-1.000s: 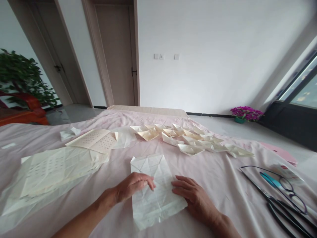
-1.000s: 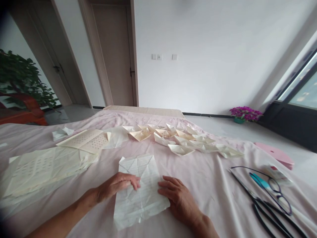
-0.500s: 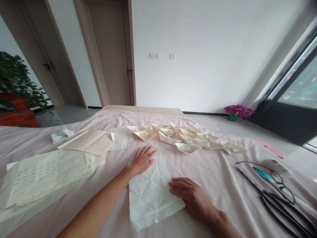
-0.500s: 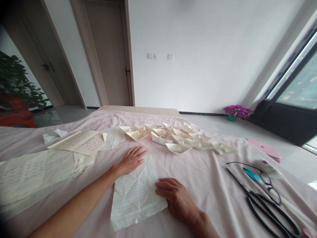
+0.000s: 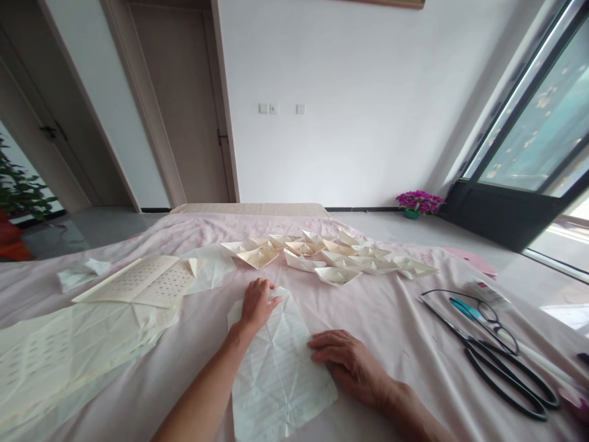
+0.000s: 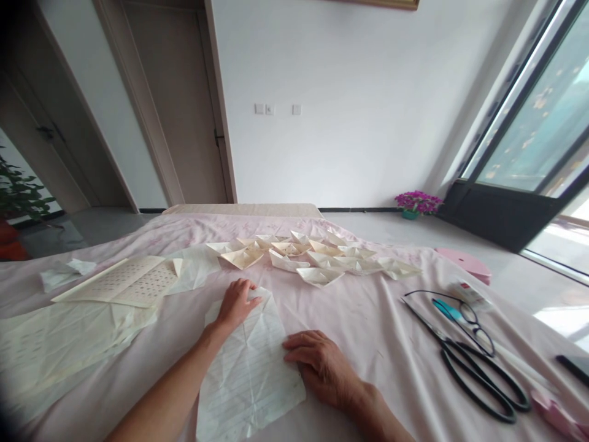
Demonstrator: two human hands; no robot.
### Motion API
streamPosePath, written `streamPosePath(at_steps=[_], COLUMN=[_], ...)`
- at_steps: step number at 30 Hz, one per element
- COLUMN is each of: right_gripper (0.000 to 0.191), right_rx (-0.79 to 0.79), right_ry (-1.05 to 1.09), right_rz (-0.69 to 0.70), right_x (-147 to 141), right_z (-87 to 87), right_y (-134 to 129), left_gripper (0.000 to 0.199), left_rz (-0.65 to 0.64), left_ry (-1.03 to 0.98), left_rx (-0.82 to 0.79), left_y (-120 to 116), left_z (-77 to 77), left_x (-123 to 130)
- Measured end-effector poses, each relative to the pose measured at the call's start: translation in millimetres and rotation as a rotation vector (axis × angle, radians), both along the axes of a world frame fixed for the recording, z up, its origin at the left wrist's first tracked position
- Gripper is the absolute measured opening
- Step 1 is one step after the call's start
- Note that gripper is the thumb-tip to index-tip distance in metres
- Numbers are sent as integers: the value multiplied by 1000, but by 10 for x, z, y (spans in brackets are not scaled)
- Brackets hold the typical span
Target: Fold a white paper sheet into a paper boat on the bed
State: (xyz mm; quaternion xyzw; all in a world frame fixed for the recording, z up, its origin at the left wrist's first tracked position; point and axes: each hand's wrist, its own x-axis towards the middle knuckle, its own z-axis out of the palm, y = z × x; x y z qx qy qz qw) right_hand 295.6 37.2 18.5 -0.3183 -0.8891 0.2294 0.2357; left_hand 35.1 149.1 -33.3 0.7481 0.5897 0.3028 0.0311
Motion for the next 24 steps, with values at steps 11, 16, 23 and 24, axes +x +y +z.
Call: streamPosePath(at_steps=[11, 16, 23, 24], right_gripper=[48, 42, 37, 37], right_rx=[-401, -414, -403, -414], right_ry=[339, 312, 476, 487], right_rz=[-337, -322, -311, -292], right_x=[-466, -745, -814, -823], right_z=[-214, -304, -412, -416], right_y=[944, 1261, 1338, 1345], left_gripper=[5, 4, 7, 8], left_rz=[-204, -202, -201, -206], left_ry=[-186, -171, -140, -138], left_rx=[21, 22, 28, 26], left_y=[-36, -22, -19, -19], left_z=[92, 81, 87, 87], left_x=[-21, -23, -22, -22])
